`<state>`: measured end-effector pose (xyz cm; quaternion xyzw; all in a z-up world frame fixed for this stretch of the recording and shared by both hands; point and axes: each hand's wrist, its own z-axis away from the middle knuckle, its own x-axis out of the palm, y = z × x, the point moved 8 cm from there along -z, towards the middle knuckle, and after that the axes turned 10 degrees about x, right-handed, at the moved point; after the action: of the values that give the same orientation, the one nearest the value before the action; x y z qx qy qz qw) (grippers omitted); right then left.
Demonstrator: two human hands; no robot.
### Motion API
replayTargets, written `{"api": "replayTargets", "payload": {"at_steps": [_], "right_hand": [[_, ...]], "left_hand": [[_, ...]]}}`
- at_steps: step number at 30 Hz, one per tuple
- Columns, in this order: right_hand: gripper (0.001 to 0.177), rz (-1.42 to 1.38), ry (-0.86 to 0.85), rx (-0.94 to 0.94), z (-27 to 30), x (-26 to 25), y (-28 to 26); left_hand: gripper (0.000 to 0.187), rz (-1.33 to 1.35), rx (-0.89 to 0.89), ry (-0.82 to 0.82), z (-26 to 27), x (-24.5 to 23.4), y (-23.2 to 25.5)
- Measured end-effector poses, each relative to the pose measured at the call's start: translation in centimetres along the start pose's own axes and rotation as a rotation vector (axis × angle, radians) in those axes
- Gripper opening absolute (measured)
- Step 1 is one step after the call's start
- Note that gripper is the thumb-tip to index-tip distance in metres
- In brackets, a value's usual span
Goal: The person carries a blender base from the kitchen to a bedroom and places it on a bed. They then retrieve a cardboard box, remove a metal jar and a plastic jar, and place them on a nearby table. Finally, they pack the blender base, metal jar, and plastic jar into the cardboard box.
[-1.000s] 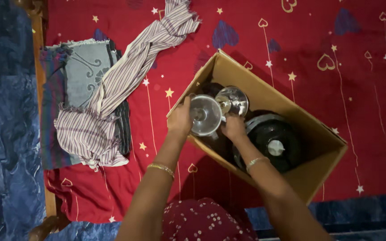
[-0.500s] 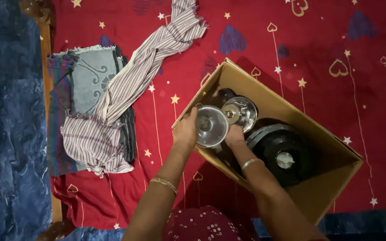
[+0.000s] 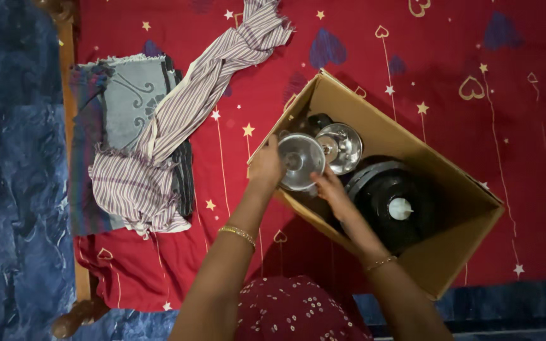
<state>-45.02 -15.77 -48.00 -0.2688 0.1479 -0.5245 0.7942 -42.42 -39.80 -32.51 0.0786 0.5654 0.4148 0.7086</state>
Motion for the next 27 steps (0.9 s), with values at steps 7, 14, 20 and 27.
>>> {"api": "replayTargets", "payload": {"at_steps": [7, 14, 20, 27], "right_hand": [[0.06, 0.655, 0.243, -0.386, -2.8, -0.3, -5.3], [0.07, 0.596, 0.127, -0.294, -2.4, 0.2, -6.3], [0.07, 0.733, 0.252, -0.333, -0.7, -0.7, -5.5], [0.085, 0.674, 0.156, -0.368, -0.5, -0.9, -4.8]], "left_hand": [[0.065, -0.008, -0.062, -0.042, -1.2, 3.8, -3.0], [0.058, 0.019, -0.069, -0.018, -2.0, 5.3, -4.3], [0.057, -0.037, -0.034, -0.121, -3.1, 5.6, -4.3], [0.051, -0.089, 0.004, -0.15, -4.0, 8.3, -5.6]]}}
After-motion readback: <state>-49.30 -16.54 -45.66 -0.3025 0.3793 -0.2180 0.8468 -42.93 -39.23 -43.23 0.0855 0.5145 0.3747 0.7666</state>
